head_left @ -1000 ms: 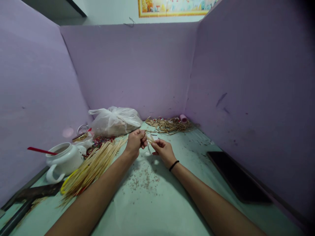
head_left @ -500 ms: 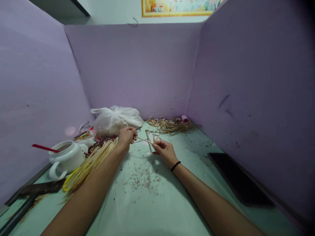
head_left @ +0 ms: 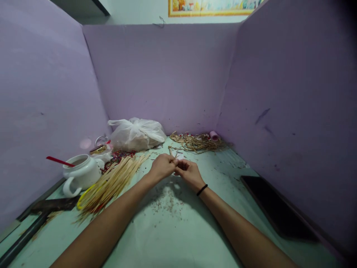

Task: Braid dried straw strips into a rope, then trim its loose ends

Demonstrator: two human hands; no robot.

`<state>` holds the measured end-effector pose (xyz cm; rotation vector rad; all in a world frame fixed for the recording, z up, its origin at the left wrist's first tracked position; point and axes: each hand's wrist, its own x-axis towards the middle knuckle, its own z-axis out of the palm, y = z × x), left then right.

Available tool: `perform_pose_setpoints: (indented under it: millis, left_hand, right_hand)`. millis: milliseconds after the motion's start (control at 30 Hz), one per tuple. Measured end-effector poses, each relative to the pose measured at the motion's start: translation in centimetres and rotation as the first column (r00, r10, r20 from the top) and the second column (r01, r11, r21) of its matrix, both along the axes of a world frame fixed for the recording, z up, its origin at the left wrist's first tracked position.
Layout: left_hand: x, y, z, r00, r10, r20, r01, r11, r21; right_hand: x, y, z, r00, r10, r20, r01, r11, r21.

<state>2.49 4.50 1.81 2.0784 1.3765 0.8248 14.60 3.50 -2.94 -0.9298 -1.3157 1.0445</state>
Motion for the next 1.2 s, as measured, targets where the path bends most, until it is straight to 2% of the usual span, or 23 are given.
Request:
perform_pose_setpoints:
  millis: [100,200,300,367,467,633,700,767,867,1000,1067,1100,1167,1200]
  left_hand:
    - [-0.6,0.3,-0.1,0.997,0.072,0.030,-0.074,0.996,0.058]
    - [-0.7,0.7,-0.6,0.988,0.119,0.097,-0.127,0.989,0.081]
    - [-0.3,1.3,-1.5,0.961,0.130,0.244,-0.160,0.981,0.106]
    - [0.0,1.6,-1.8,0.936,0.134,0.326,-0.166,0.984,0.072]
    - [0.3,1.5,-1.9,0.920,0.161,0.358,-0.169,0.986,-0.008]
    - [0.4,1.0,-1.9,0.929,0.122,0.349,-0.115,0.992,-0.042]
    - [0.3,0.9,-2.0,0.950,0.108,0.295,-0.106,0.994,-0.021]
    - [0.3,0.7,-2.1,0.974,0.133,0.186,-0.141,0.990,0.028]
    - [0.4,0.5,-2.2,0.970,0.240,0.030,-0.242,0.962,0.124]
    - [0.7,0.7,-2.2,0.946,0.323,0.034,-0.323,0.930,0.177]
    - [0.4,0.8,-2.0,0.960,0.269,0.083,-0.278,0.950,0.141]
    - [0.1,0.9,-1.7,0.974,0.209,0.092,-0.217,0.973,0.083]
    - [-1.0,0.8,-0.7,0.996,0.046,0.072,-0.038,0.993,-0.111]
    - [-1.7,0.8,0.0,0.998,-0.050,0.045,0.060,0.967,-0.249]
  right_hand:
    - [0.1,0.2,0.1,0.992,0.036,-0.122,-0.046,0.996,-0.079]
    - [0.3,0.3,0.2,0.990,0.024,-0.141,-0.039,0.994,-0.106]
    - [0.4,0.5,0.0,0.994,0.013,-0.105,-0.021,0.997,-0.078]
    - [0.4,0.7,-0.3,0.998,0.005,-0.067,-0.008,0.999,-0.040]
    - [0.3,0.7,-0.6,1.000,-0.012,0.008,0.012,0.999,0.039]
    - [0.3,0.5,-0.3,0.979,-0.103,0.177,0.075,0.985,0.157]
    - [0.5,0.5,-0.3,0.955,-0.154,0.252,0.103,0.973,0.204]
    - [0.7,0.5,-0.3,0.919,-0.198,0.340,0.116,0.963,0.245]
    - [1.1,0.6,-0.4,0.868,-0.221,0.444,0.100,0.955,0.279]
    - [1.3,0.5,-0.4,0.867,-0.195,0.458,0.050,0.949,0.310]
    - [1.2,0.2,-0.5,0.867,-0.182,0.465,0.026,0.946,0.322]
    - [1.2,0.1,-0.5,0.863,-0.179,0.473,0.019,0.946,0.324]
    - [1.0,-0.1,-0.6,0.861,-0.197,0.469,0.042,0.946,0.320]
    - [0.9,-0.2,-0.6,0.871,-0.214,0.443,0.075,0.948,0.311]
